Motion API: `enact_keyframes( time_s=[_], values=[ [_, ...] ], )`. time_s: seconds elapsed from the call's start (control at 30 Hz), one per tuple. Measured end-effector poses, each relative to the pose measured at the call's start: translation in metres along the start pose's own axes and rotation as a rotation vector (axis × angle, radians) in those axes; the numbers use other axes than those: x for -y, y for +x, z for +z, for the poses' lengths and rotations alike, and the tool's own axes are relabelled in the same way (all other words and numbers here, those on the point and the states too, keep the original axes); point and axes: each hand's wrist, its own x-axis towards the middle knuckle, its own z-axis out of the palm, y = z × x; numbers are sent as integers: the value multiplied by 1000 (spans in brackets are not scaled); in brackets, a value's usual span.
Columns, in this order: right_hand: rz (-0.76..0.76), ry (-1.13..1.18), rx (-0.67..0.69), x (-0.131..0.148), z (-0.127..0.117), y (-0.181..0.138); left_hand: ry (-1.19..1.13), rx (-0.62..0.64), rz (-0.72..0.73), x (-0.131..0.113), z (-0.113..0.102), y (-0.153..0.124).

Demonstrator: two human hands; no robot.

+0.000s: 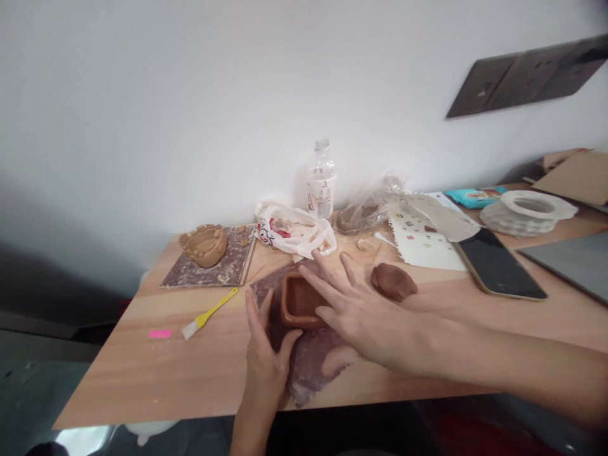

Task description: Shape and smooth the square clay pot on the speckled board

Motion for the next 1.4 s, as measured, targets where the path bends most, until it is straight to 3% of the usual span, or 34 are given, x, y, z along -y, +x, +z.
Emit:
enact_keyframes(
  time_s=[0.2, 0.37, 0.6, 0.8, 1.0, 1.23, 1.4],
  values=[
    [-67, -38, -107, 3, 9, -3, 6, 11, 1, -4, 0, 0],
    [-38, -53, -162, -5, 4, -9, 16, 20, 11, -5, 0, 1],
    [88, -16, -307, -49, 3, -12, 35, 6, 0, -5, 1, 2],
    [8, 9, -246, -85, 6, -12, 24, 2, -8, -9, 0, 3],
    [81, 10, -164, -80, 14, -9, 45, 3, -3, -9, 1, 2],
    [-87, 71, -259, -70, 34, -27, 40, 20, 1, -8, 0, 2],
    [-50, 51, -281, -62, 38, -32, 44, 22, 4, -10, 0, 2]
  ],
)
